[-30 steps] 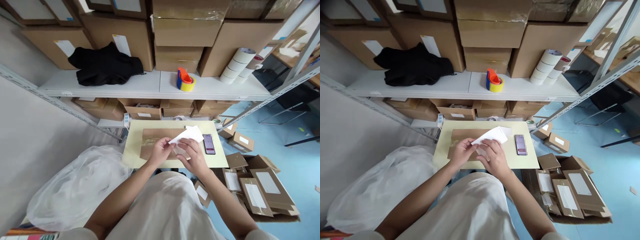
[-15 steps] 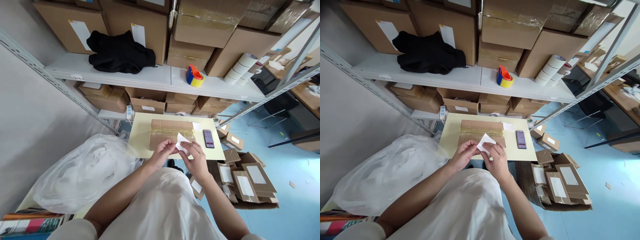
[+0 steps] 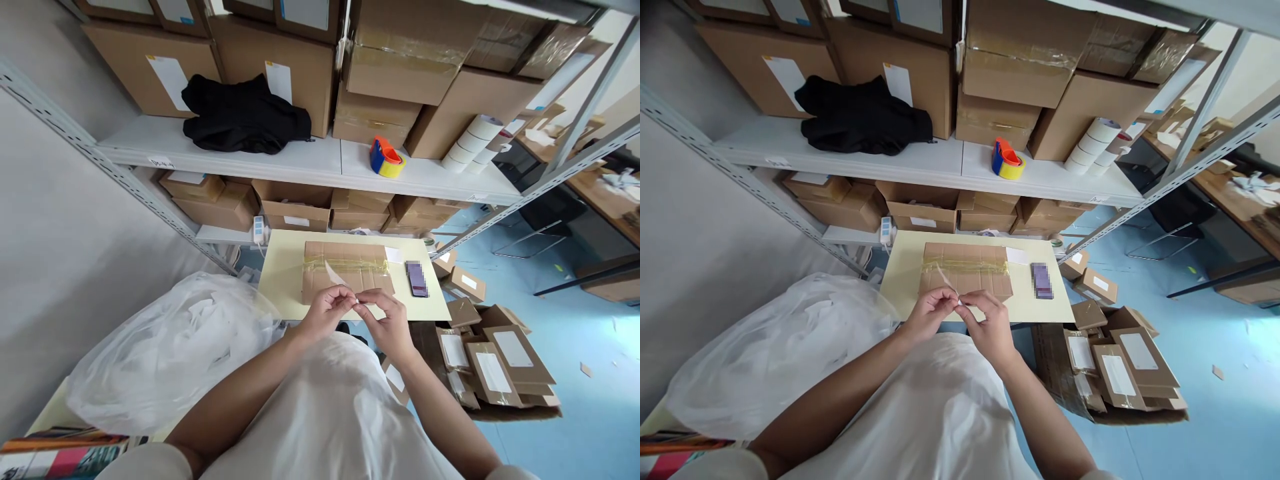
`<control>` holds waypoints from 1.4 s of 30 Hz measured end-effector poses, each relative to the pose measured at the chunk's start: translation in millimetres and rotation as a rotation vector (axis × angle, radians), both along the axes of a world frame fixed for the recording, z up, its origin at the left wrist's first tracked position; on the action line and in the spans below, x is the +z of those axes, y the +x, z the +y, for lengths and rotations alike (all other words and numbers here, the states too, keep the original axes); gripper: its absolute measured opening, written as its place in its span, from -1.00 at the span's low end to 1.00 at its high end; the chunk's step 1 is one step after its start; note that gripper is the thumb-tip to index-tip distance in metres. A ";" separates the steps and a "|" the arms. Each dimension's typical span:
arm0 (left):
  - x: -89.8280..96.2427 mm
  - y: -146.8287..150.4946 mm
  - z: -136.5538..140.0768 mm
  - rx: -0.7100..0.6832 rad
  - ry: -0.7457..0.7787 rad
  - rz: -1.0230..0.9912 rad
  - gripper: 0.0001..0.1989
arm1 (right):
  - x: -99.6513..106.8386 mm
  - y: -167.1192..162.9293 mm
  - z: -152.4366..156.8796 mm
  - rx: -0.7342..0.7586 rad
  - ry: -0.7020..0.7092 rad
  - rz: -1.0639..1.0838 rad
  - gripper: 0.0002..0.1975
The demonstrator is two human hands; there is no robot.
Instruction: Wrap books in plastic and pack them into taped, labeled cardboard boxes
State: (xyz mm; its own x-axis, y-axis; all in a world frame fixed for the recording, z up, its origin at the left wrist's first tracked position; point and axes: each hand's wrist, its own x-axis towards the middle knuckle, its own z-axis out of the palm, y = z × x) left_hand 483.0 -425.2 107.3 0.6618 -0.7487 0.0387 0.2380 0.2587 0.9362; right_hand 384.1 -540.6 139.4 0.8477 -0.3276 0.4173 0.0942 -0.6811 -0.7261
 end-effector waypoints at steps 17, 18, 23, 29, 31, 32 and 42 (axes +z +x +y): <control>-2.1 11.7 -21.8 -0.010 0.156 -0.334 -0.73 | -13.0 8.4 -30.9 0.046 0.421 0.073 -0.89; -0.9 12.1 -24.6 -0.009 0.178 -0.360 -0.73 | -14.4 9.2 -35.1 0.046 0.446 0.092 -0.88; 8.7 18.8 -42.2 -0.045 0.286 -0.478 -0.74 | -21.9 18.2 -62.5 0.051 0.592 0.183 -0.82; 12.3 42.7 -67.5 -0.033 0.383 -0.494 -0.75 | -27.0 38.0 -105.6 0.049 0.724 0.200 -0.77; 11.2 54.4 -72.5 0.006 0.465 -0.525 -0.78 | -30.4 42.7 -121.6 0.002 0.767 0.177 -0.77; 10.6 60.8 -74.1 0.015 0.509 -0.534 -0.79 | -33.2 44.2 -129.8 -0.018 0.786 0.173 -0.77; -4.5 139.8 -66.8 0.103 0.780 -0.623 -0.82 | -66.1 37.2 -188.7 -0.260 1.011 0.187 -0.78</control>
